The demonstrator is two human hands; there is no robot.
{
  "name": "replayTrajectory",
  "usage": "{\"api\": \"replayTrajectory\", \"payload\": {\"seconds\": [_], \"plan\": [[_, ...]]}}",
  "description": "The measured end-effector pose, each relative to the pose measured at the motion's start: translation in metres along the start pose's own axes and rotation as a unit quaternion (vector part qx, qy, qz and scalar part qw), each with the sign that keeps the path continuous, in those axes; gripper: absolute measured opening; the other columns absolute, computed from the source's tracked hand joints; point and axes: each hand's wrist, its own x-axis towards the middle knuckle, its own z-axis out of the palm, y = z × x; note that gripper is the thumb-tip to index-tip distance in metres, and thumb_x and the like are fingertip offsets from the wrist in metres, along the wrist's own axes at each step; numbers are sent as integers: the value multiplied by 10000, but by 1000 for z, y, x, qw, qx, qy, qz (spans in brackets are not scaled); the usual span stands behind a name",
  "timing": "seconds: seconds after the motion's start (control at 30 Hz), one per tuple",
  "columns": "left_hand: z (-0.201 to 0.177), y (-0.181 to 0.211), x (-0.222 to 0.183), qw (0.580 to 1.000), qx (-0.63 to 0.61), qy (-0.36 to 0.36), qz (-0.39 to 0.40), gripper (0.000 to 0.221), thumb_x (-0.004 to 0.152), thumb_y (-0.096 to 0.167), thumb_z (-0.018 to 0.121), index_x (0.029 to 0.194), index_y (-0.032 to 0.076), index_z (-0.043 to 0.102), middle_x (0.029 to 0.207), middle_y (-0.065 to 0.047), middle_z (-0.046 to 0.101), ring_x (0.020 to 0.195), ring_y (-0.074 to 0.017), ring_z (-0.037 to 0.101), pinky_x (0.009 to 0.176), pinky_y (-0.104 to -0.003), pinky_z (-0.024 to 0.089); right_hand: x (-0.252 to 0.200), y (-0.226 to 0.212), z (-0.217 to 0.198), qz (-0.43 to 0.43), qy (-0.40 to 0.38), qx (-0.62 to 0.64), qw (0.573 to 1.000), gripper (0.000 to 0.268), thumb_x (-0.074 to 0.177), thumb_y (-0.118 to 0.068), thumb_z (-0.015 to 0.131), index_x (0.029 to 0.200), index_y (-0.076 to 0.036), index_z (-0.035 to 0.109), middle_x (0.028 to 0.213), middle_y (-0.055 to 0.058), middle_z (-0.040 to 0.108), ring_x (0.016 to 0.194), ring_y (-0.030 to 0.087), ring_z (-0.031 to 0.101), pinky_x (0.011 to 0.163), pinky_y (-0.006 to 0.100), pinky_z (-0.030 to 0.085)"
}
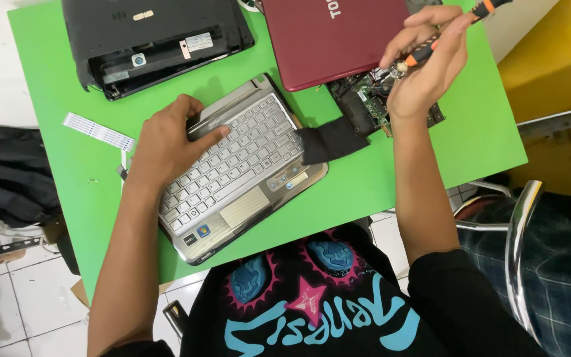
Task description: Disassembling and reassembling laptop components using a screwdriver
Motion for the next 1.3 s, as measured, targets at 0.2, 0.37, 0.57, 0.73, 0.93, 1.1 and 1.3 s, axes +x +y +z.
{"api": "replayTrajectory", "payload": {"seconds": [0.2,0.37,0.57,0.73,0.93,1.1,1.3], "plan": [[-5,2,-1,998,-33,-15,-50,617,875,608,716,1185,92,580,1148,-201,728,1083,-378,687,795,-487,497,-4,1,4,17,-27,42,999,540,1074,-518,401,948,-14,550,499,122,418,393,206,415,459,324,367],[-6,7,1,996,-18,-36,-76,577,877,597,712,1154,103,604,1114,-187,747,1018,-365,702,792,-488,505,-15,5,10,17,-68,67,995,530,1104,-466,400,953,14,566,514,124,433,397,205,440,437,311,382],[13,-7,5,996,16,59,60,455,983,461,685,1175,51,643,1008,-192,667,913,-344,616,775,-474,486,-28,-8,18,40,-142,14,989,549,1131,-458,347,979,24,562,537,153,495,454,211,453,544,318,400],[22,-7,6,957,107,155,220,309,985,257,698,1220,66,633,1288,-152,594,1203,-340,536,974,-548,419,-40,0,22,19,-189,-11,982,523,1154,-455,330,1031,23,502,849,139,534,550,272,637,508,306,402],[31,11,0,954,65,99,274,232,999,179,668,1192,52,651,1260,-113,615,1185,-300,558,938,-471,464,-57,-2,38,3,-307,52,950,387,1151,-351,443,1065,20,510,800,163,614,744,289,758,537,258,490],[41,30,-13,951,144,55,267,390,941,339,712,1240,94,663,1302,-111,631,1220,-323,560,1016,-525,462,-67,-16,48,86,-331,21,940,393,1153,-380,382,1112,2,469,929,225,665,781,235,648,617,271,472],[69,52,-40,903,322,44,282,993,849,853,537,1480,88,491,1602,-186,366,1477,-414,327,1125,-580,354,-57,-18,47,81,-295,20,952,337,1166,-304,343,1104,-4,485,909,203,631,820,273,693,642,302,501]]}}
